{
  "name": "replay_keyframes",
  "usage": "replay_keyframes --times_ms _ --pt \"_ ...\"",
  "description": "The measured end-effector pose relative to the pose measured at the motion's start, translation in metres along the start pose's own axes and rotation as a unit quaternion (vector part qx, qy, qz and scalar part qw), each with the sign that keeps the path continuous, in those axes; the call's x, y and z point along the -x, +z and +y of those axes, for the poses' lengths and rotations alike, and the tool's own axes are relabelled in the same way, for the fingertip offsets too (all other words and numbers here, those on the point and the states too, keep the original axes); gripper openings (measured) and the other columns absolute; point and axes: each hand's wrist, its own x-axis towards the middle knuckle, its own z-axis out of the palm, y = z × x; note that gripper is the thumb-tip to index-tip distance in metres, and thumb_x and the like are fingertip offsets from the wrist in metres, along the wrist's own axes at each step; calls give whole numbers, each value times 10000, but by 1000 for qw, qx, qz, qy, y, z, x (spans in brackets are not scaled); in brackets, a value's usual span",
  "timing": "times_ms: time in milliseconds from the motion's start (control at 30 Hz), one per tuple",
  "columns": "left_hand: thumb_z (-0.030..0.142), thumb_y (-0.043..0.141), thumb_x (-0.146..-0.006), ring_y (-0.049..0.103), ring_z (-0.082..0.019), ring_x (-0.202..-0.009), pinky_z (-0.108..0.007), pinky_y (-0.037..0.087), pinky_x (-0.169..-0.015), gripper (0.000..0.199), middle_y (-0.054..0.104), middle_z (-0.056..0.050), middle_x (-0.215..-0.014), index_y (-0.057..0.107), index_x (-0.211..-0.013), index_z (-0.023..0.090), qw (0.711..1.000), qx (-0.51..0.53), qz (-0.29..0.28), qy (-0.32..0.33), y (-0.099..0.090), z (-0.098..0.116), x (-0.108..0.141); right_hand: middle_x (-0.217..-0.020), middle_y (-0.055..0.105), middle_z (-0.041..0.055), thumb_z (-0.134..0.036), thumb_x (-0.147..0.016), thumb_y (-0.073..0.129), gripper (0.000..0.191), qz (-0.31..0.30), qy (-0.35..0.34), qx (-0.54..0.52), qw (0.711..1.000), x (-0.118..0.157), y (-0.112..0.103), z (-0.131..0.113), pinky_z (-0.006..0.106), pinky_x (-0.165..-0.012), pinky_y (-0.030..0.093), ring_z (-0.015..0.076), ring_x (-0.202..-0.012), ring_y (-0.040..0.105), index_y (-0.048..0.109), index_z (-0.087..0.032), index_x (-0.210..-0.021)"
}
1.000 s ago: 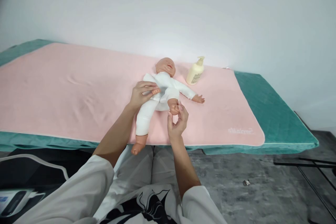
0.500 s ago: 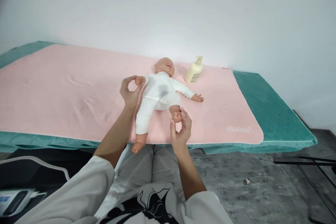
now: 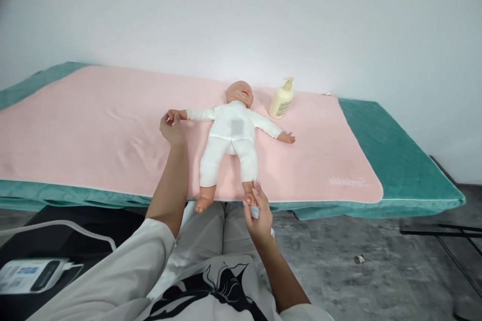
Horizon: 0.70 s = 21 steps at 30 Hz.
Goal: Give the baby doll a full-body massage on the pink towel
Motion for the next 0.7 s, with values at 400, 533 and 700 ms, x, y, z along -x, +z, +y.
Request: replay_keyframes --times_ms 400,533,700 --pt "408 702 -833 365 -359 -1479 -631 128 -1219 566 595 -264 -1348 445 -1277 172 986 -162 7 -33 -1 -1 -4 -1385 633 163 -150 -890 644 633 3 23 34 999 27 19 6 427 -953 639 263 -1282 638 432 -234 -1481" --pt "345 732 -808 479 -332 -1403 -639 144 -1212 592 652 -212 -1263 430 -1296 202 995 -102 15 -2 -1 -9 -6 -1410 614 173 -178 -881 671 675 13 51 40 998 32 21 6 452 -973 624 275 -1298 624 413 -232 -1502" --pt "338 658 -870 675 -189 -1137 -380 489 -1044 591 634 -140 -1284 360 -1372 244 996 -2 -9 83 4 -7 -1 -1431 605 155 -173 -891 644 659 24 80 -10 996 35 20 8 423 -1008 607 264 -1298 626 416 -241 -1505"
